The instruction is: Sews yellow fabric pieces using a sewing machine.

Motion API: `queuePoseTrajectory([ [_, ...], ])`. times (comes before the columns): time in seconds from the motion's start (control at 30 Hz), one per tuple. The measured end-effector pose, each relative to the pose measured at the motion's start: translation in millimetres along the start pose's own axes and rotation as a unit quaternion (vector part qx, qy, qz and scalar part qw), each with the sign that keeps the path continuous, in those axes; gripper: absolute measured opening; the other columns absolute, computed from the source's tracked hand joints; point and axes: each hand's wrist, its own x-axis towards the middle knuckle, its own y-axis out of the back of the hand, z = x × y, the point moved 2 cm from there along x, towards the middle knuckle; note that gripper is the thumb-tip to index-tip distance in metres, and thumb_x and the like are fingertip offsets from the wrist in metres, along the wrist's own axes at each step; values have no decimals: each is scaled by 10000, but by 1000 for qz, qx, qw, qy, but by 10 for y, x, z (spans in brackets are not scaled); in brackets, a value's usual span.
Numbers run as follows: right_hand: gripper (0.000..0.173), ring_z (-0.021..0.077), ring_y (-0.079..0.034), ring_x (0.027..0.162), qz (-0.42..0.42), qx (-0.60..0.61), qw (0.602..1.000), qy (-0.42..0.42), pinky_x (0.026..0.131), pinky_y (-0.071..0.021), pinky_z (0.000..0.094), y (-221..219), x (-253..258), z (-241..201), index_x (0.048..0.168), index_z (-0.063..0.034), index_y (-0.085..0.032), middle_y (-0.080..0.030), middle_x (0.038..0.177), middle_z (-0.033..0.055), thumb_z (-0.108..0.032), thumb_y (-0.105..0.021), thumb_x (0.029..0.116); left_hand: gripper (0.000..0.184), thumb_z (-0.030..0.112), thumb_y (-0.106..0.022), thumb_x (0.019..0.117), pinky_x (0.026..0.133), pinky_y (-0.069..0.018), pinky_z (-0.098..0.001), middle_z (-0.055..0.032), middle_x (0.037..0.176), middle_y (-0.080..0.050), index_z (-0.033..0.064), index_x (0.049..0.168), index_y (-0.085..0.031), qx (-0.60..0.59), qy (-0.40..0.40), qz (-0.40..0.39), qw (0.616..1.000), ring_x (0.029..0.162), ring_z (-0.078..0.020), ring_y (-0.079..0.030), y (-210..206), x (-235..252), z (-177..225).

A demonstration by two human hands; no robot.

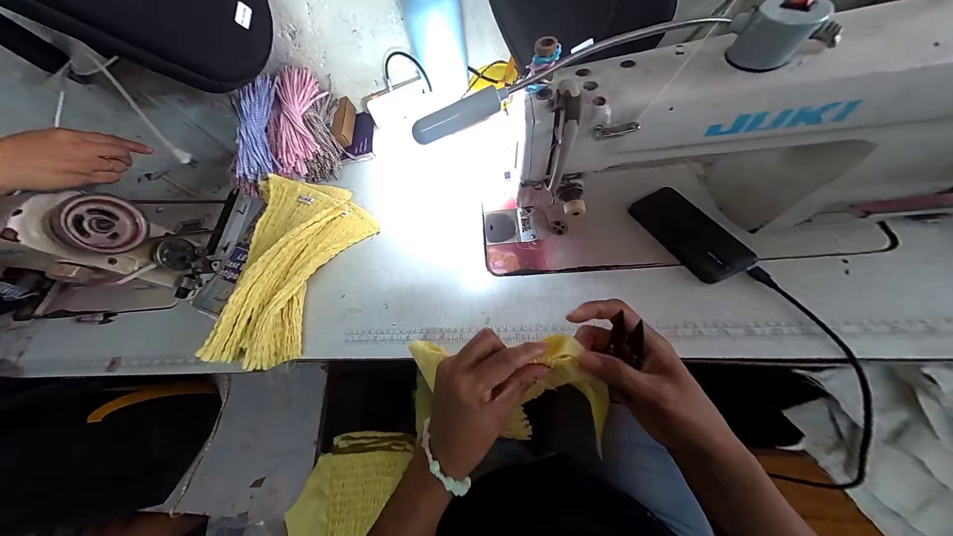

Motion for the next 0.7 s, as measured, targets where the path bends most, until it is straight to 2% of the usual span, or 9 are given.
queuePoseTrajectory([
  [0.03, 371, -79, -581, 721, -28, -24, 999, 23, 623, -477, 83, 13, 2, -12, 1331, -196, -615, -668, 898, -133, -235, -692, 970, 193, 217, -754, 926, 610, -409, -99, -19, 751, -564, 57, 1024, -796, -9, 2, 0, 1000, 671, 7, -502, 4, 11, 2],
  [0.1, 316, -80, -597, 800, -53, -89, 993, 61, 689, -495, 81, 42, -5, -22, 1279, -170, -697, -696, 987, -111, -240, -695, 970, 173, 202, -748, 930, 632, -427, -96, -24, 762, -579, 49, 1000, -790, -22, 1, -4, 1000, 690, 6, -522, -2, 14, 10],
  [0.17, 228, -82, -556, 769, -43, -153, 983, 92, 656, -458, 57, 58, -17, -10, 1168, -115, -759, -662, 950, -66, -202, -695, 968, 163, 190, -742, 933, 639, -431, -102, -31, 763, -580, 40, 982, -783, -23, -6, -5, 1000, 700, -5, -528, -17, -4, 19],
  [0.27, 164, -105, -532, 738, 11, -256, 958, 131, 640, -425, 26, 79, -45, -12, 1019, -80, -774, -648, 871, -45, -212, -702, 955, 159, 194, -720, 950, 633, -425, -102, -30, 754, -569, 49, 969, -782, -5, -21, 7, 1000, 688, -7, -520, 0, -42, 23],
  [0.43, 149, -109, -542, 742, 43, -301, 939, 163, 655, -434, 14, 52, -81, -47, 978, -77, -772, -629, 829, -37, -210, -715, 941, 177, 217, -695, 972, 642, -419, -96, -25, 746, -563, 60, 958, -775, 21, -31, 42, 998, 686, -2, -515, 77, -136, 16],
  [0.53, 131, -87, -539, 764, 49, -319, 928, 189, 675, -428, 23, 10, -76, -13, 975, -94, -747, -608, 843, -22, -217, -704, 960, 175, 217, -698, 971, 662, -427, -92, -26, 757, -574, 58, 954, -768, 17, -32, 58, 998, 709, 2, -527, 87, -166, 8],
  [0.63, 128, -55, -549, 909, 63, -348, 912, 206, 781, -457, 48, 11, -57, -20, 963, -136, -698, -574, 1009, -3, -260, -676, 987, 177, 209, -716, 956, 660, -438, -95, -41, 762, -580, 40, 946, -766, 16, -24, 29, 999, 709, -12, -538, 123, -165, -30],
  [0.7, 114, -37, -588, 971, 73, -360, 906, 212, 814, -497, 84, 108, -48, -107, 968, -131, -675, -621, 1141, 2, -238, -653, 1001, 234, 261, -727, 946, 646, -489, -154, -70, 775, -641, 32, 932, -771, 62, 4, -39, 997, 696, -68, -595, 229, -166, -121],
])
